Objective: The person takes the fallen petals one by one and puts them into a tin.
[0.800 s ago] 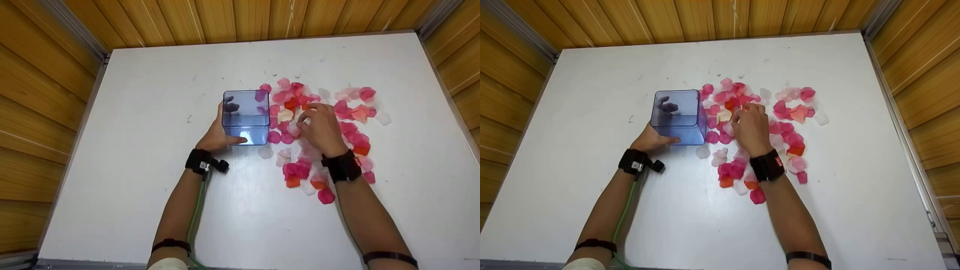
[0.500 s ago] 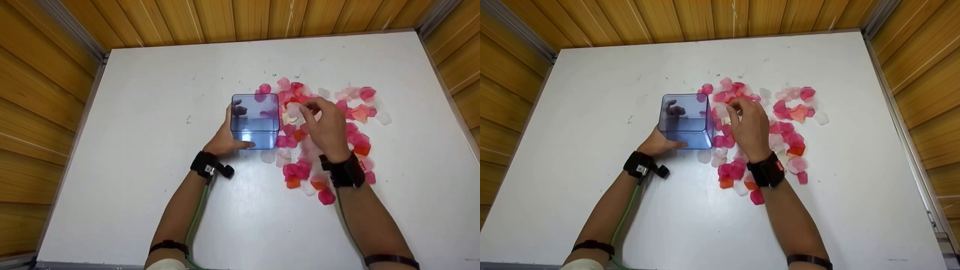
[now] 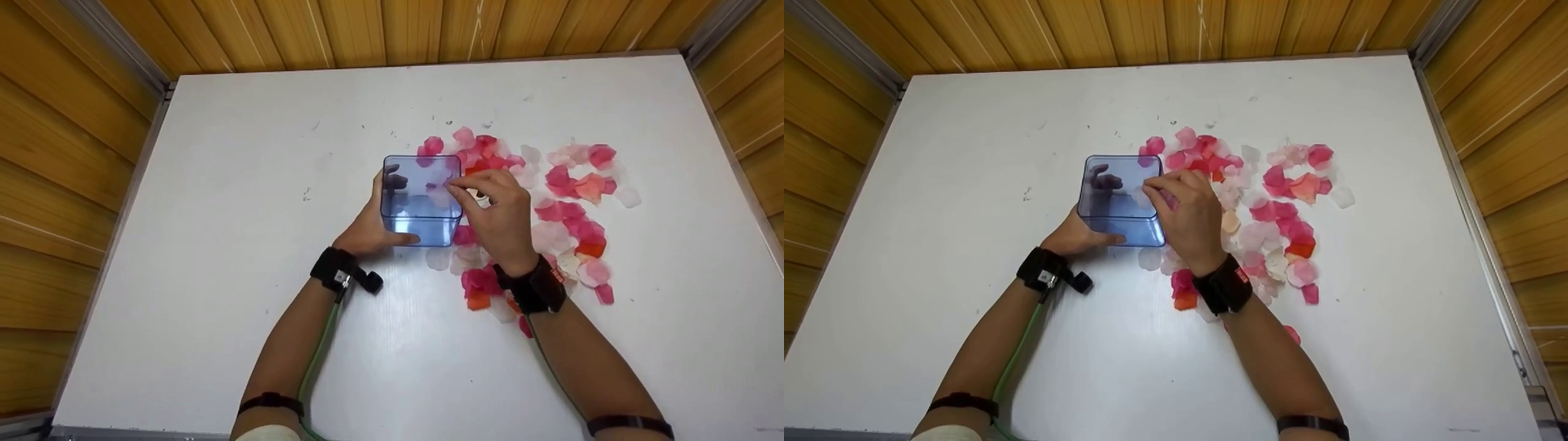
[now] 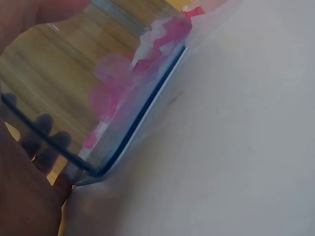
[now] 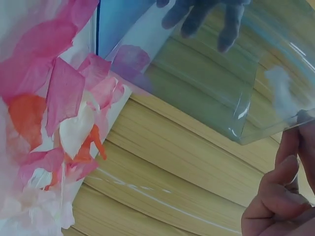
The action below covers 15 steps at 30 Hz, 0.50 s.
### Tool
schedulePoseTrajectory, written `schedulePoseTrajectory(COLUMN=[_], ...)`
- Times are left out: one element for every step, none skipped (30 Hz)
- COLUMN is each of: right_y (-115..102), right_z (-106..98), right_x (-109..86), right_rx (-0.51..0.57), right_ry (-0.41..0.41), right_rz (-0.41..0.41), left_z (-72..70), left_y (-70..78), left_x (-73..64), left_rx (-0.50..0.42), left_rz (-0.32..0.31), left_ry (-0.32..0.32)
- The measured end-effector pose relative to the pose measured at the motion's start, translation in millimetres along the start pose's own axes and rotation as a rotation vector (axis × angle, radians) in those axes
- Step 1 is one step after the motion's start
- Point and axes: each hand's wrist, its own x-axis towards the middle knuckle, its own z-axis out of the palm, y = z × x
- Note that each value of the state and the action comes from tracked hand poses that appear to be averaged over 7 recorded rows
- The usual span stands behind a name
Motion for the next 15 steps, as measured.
schedulePoseTrajectory(right_y=[0.2,0.4,1.4,2.8,4.6,6.4,8.5,11.2,14.8,18.3,22.2,26.7,31.5,36.6,41.6], right_z=[-0.5,-1.6,-3.2,-5.4,-8.2,-11.8,-15.6,-19.0,-21.9,-24.1,-25.8,-26.3,-26.2,-25.5,-24.5], right_x=[0.6,1.5,2.7,4.0,5.6,7.2,8.7,10.0,10.7,10.8,10.4,9.3,7.7,5.8,3.6], right_rx=[-0.003,-0.002,-0.003,-0.001,0.002,-0.003,-0.021,-0.049,-0.085,-0.128,-0.177,-0.233,-0.282,-0.32,-0.348], right_ry=[-0.007,-0.011,-0.014,-0.012,-0.013,-0.02,-0.038,-0.064,-0.102,-0.152,-0.216,-0.281,-0.343,-0.395,-0.435], right_rz=[-0.001,-0.004,-0.008,-0.005,0.005,0.022,0.054,0.098,0.147,0.211,0.273,0.326,0.379,0.425,0.461], left_z=[-0.2,-0.4,-0.7,-0.9,-1.1,-1.3,-1.3,-1.2,-1.1,-1.1,-1.0,-1.0,-0.9,-0.6,-0.4], left_y=[0.3,0.7,1.1,1.6,1.6,1.7,1.8,1.7,1.4,1.2,0.7,0.6,0.2,-0.1,-0.2], left_x=[0.5,1.1,1.4,1.8,2.3,2.7,2.9,3.1,3.3,3.1,2.8,2.1,1.9,1.7,1.6], left_rx=[0.003,0.004,0.009,0.013,0.021,0.028,0.034,0.034,0.033,0.032,0.031,0.027,0.024,0.018,0.015], left_rz=[0.009,0.02,0.027,0.03,0.029,0.028,0.022,0.02,0.016,0.011,0.006,0.005,0.004,0.008,0.01], left_ry=[0.0,0.0,0.001,0.001,0.001,0.001,0.0,-0.002,-0.003,-0.004,-0.006,-0.007,-0.008,-0.011,-0.013])
